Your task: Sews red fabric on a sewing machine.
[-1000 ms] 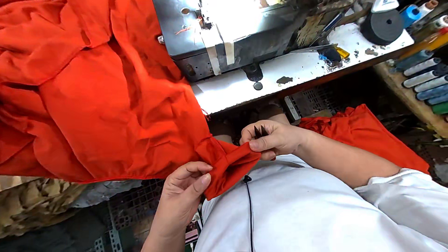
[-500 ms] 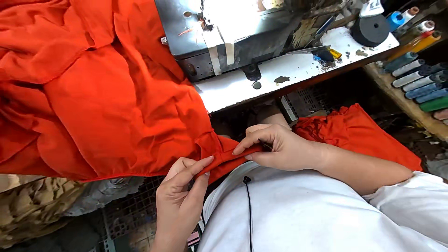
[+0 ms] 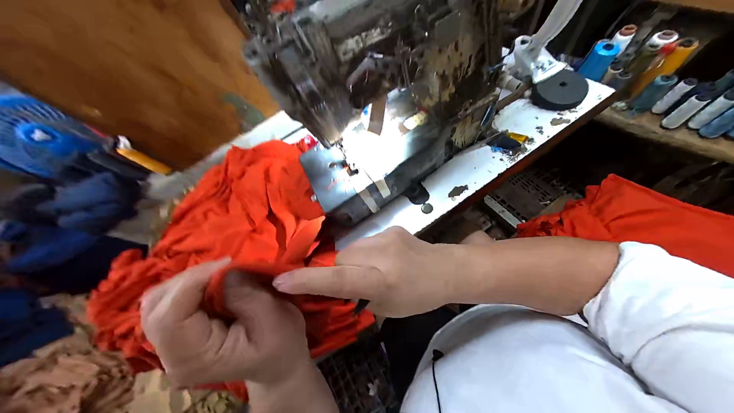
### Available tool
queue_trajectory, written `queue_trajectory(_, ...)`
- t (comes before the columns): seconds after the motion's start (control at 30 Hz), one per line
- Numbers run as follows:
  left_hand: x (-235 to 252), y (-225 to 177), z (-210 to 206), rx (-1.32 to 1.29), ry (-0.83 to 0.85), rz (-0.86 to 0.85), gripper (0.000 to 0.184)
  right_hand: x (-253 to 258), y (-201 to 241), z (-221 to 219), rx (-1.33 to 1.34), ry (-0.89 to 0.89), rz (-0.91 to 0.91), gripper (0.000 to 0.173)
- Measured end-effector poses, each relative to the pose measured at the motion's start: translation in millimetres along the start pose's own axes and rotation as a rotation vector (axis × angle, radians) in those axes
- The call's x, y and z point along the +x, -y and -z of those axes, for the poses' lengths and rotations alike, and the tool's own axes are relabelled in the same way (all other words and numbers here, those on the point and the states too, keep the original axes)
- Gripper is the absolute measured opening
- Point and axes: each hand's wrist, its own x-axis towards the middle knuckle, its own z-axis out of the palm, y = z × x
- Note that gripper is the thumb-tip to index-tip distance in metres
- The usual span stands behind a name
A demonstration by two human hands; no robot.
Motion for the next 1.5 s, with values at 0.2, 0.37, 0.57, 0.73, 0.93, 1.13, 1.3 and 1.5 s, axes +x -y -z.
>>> queue_trajectory(0.2,40,68,-104,0.282,0.733,-0.154,0.018,-4,-80,-15,0.228,0.352,-0.875,0.027)
queue_trajectory(0.37,36,87,-132,0.248,1.009,0.259,0.018,-31,-98,-12,0.707,0.256,-1.203,0.028)
queue_trajectory(0.57,53,103,-178,0.266,0.972,0.382,0.029,-7,-124,11,0.636,0.152,-1.236,0.029)
queue_trajectory(0.73,55,116,-181,0.118,1.026,0.348,0.038,-8,-124,9,0.604,0.116,-1.230,0.028)
queue_trajectory(0.93,62,119,-197,0.157,1.057,0.171,0.038,-12,-118,10,0.643,0.077,-1.233,0.028)
queue_trajectory(1.13,68,132,-201,0.190,1.095,0.090,0.033,-3,-126,1,0.684,0.056,-1.305,0.029)
queue_trajectory(1.3,69,83,-154,0.388,0.983,0.253,0.030,-6,-127,-5,0.726,-0.009,-1.293,0.026)
queue_trajectory(1.5,12,52,-145,0.238,0.718,0.442,0.022,-11,-130,-11,0.689,-0.028,-1.245,0.024)
